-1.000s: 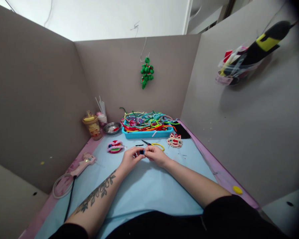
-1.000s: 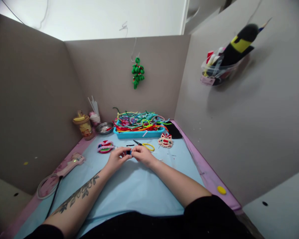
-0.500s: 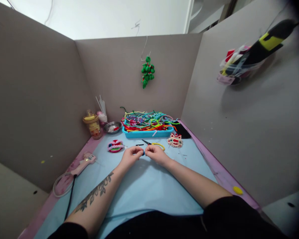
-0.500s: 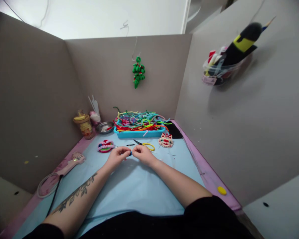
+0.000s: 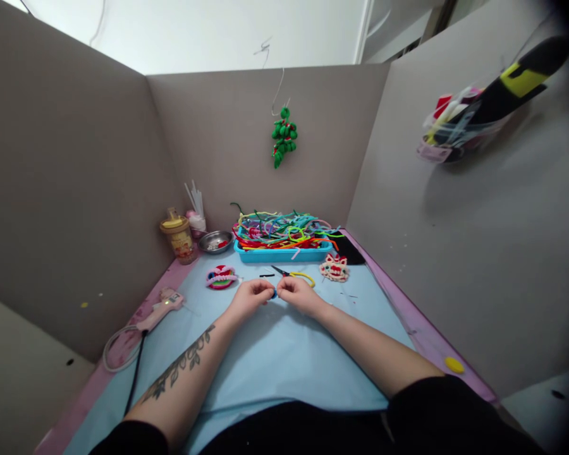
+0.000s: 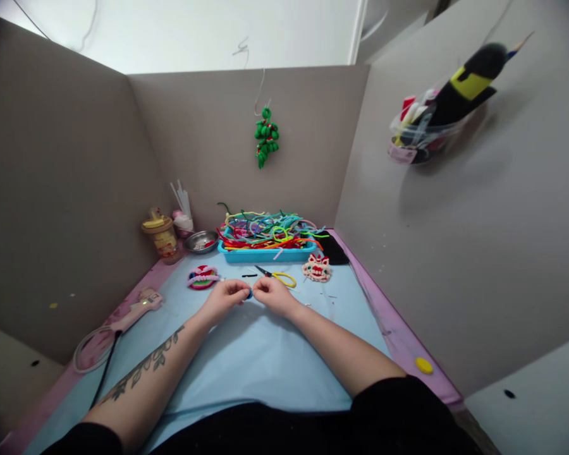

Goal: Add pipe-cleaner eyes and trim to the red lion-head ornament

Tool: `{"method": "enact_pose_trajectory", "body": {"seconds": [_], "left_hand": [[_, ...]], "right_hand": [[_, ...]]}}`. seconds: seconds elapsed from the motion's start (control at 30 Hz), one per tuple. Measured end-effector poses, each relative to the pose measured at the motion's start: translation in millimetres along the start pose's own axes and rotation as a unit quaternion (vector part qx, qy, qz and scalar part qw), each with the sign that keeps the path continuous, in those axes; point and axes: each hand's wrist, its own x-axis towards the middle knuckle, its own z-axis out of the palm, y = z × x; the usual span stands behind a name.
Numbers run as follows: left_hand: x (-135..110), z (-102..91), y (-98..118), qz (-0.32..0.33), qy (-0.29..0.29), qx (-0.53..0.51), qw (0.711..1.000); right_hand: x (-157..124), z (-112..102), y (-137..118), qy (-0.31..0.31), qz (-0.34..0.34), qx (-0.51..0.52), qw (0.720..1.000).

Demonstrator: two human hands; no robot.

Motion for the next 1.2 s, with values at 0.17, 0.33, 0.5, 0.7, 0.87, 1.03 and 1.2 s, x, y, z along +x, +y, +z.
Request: {"method": "enact_pose_trajectory", "body": {"seconds": [0.17,0.33,0.5,0.7,0.87,1.03,1.2], "left_hand": [[0.4,-0.5,-2.9,0.001,-0.009,-0.002,1.0],[1.5,-1.0,-5.7,0.018,-0.034,0.023,0.999],[2.4,-0.3,-6.3,0.031,-0.021,0.04,0.998],[3.4,3.9,-4.6,0.015,0.036,-0.013,0.999],[1.5,7.5,-0.8,-0.02,0.049,-0.069,0.996],[1.2,7.2,-2.8,-0.022,0.018,-0.073,0.997],[3.1,5.7,-4.6,-0.005,0.015,-0.026,1.0]], "right_hand": [[0.9,-0.5,3.8,-0.007,0.002,-0.009,1.0],[1.3,-0.4,2.2,-0.007,0.005,-0.015,1.0],[1.5,-1.3,-1.1,0.012,-0.005,-0.023,1.0],[2.6,8.3,5.8,-0.01,0.008,0.005,1.0],[3.6,15.4,7.8,0.017,0.026,0.011,0.999],[2.0,12.6,5.5,0.032,0.033,0.018,0.999],[1.8,10.6,4.9,0.028,0.027,0.018,0.999]]}}
